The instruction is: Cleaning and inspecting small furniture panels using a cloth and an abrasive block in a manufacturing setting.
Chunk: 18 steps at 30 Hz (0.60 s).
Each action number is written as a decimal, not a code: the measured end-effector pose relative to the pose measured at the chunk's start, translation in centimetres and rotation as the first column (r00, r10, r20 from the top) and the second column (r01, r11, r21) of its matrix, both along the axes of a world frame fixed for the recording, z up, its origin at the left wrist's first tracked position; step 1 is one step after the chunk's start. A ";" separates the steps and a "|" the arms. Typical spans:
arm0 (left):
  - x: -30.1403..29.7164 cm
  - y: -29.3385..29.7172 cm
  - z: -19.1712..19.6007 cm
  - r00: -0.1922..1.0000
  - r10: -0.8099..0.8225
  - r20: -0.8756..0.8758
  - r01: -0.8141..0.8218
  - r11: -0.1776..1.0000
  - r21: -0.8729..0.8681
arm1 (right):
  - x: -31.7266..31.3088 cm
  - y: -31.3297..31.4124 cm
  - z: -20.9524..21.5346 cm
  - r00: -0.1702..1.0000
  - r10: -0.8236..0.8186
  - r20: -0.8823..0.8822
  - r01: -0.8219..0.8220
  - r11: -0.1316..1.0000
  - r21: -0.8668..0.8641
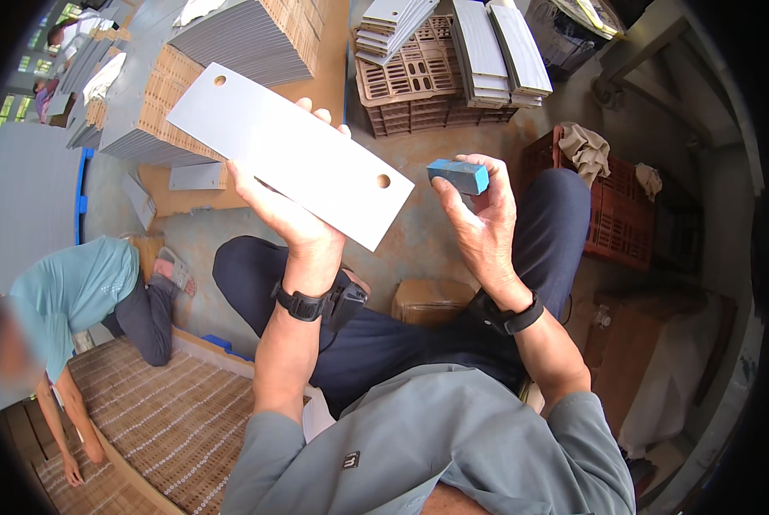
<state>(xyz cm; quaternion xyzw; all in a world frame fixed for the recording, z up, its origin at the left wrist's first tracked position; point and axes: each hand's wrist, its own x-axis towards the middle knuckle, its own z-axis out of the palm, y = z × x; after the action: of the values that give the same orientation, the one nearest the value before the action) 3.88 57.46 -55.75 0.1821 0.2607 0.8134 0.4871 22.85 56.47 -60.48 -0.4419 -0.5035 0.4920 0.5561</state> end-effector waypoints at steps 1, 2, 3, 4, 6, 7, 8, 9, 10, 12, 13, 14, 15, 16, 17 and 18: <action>-0.1 0.0 0.0 1.000 -0.016 0.000 0.016 0.999 0.030 | 0.4 0.2 0.1 1.000 -0.002 0.000 0.002 1.000 0.004; -0.2 0.0 0.0 1.000 -0.031 -0.001 0.031 0.998 0.061 | 1.0 0.4 0.3 0.997 0.036 0.062 -0.037 0.999 0.023; -0.3 0.0 0.1 0.999 -0.033 -0.002 0.033 0.997 0.067 | 1.5 0.6 0.6 0.990 0.071 0.125 -0.077 0.996 0.040; -0.4 -0.1 0.2 0.999 -0.039 -0.010 0.040 0.996 0.077 | 1.9 0.7 0.9 0.990 0.069 0.126 -0.075 0.996 0.046; -0.6 -0.4 0.4 0.999 -0.038 -0.022 0.039 0.995 0.089 | 2.3 0.2 1.9 0.958 0.059 0.279 -0.099 0.987 0.129; -0.6 -0.5 0.7 0.999 -0.006 -0.049 0.009 0.998 0.065 | 2.2 -0.3 2.7 0.947 0.034 0.321 -0.084 0.986 0.145; -0.6 -0.6 0.9 0.997 0.023 -0.075 -0.020 0.999 0.042 | 2.3 -0.7 3.5 0.947 0.034 0.320 -0.086 0.985 0.149; -0.6 -0.6 1.2 0.997 0.025 -0.075 -0.022 0.999 0.046 | 2.4 -0.9 4.2 0.896 0.064 0.439 -0.155 0.972 0.176; -0.6 -0.6 1.5 0.991 0.058 -0.121 -0.054 0.998 0.031 | 2.4 -1.0 4.9 0.830 0.086 0.552 -0.227 0.955 0.193; -0.4 -0.6 1.6 0.983 0.082 -0.162 -0.081 0.997 0.017 | 2.1 -1.0 5.6 0.790 0.103 0.605 -0.274 0.941 0.198; -0.4 -0.7 1.3 0.983 0.073 -0.169 -0.065 0.996 0.054 | 1.8 -1.3 5.6 0.779 0.063 0.624 -0.293 0.917 0.273; -0.3 -0.7 1.2 0.982 0.063 -0.177 -0.048 0.995 0.090 | 1.5 -1.4 5.6 0.768 0.021 0.640 -0.311 0.886 0.344; -0.2 -0.7 1.2 0.982 0.061 -0.177 -0.046 0.995 0.091 | 1.4 -1.4 5.4 0.730 0.041 0.682 -0.364 0.869 0.336; 0.1 -0.8 1.2 0.983 0.056 -0.173 -0.038 0.994 0.101 | 1.0 -1.4 5.6 0.703 0.045 0.710 -0.394 0.856 0.336; 0.2 -0.8 1.2 0.984 0.050 -0.170 -0.031 0.993 0.112 | 0.6 -1.0 5.2 0.680 0.024 0.733 -0.373 0.872 0.318; 0.2 -0.8 1.2 0.984 0.047 -0.170 -0.028 0.993 0.113 | 0.4 -0.4 4.5 0.654 0.003 0.756 -0.349 0.888 0.299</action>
<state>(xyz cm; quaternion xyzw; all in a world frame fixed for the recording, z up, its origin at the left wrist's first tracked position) 4.09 56.64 -54.56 0.2734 0.2599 0.8167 0.4367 23.25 56.09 -56.00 -0.4198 -0.8189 0.2038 0.3341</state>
